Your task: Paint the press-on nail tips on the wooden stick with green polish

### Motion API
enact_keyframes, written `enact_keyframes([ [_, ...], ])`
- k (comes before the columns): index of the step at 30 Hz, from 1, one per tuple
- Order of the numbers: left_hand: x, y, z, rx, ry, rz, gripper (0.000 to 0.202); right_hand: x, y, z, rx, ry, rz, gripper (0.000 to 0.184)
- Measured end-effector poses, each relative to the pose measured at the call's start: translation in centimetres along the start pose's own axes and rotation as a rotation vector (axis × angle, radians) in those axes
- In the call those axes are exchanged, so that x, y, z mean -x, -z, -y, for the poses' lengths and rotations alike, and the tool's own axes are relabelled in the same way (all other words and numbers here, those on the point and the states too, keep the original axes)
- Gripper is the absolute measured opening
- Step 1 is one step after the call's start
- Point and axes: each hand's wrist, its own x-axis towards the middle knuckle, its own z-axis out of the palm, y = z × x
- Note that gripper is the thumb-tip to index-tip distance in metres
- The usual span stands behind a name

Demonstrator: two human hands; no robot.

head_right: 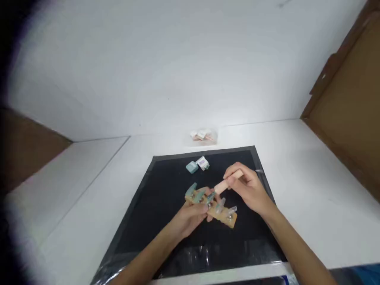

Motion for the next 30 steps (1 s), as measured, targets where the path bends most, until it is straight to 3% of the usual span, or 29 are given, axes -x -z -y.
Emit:
enact_keyframes([
  [4, 0.0, 0.0, -0.1, -0.006, -0.022, 0.004, 0.027, 0.1, -0.1, 0.8, 0.117, -0.032, 0.007, 0.025],
  [10, 0.0, 0.1, -0.2, -0.004, -0.036, 0.04, 0.021, -0.1, 0.4, 0.7, 0.224, -0.036, -0.135, 0.028],
  [15, -0.1, 0.1, -0.2, -0.002, -0.033, 0.04, 0.022, 0.1, 0.3, 0.5, 0.107, 0.03, 0.005, 0.026],
  [18, -0.2, 0.1, -0.1, -0.002, -0.028, 0.032, 0.023, 0.1, 0.1, 0.9, 0.182, 0.004, 0.043, 0.028],
  [24, -0.1, 0.5, 0.0, 0.062, -0.01, 0.001, 0.025, -0.1, 0.5, 0.7, 0.281, -0.027, -0.208, 0.024],
  [30, -0.4, 0.9, 0.3, 0.308, 0.085, -0.082, 0.027, 0.1, 0.3, -0.3, 0.02, -0.062, -0.282, 0.024],
])
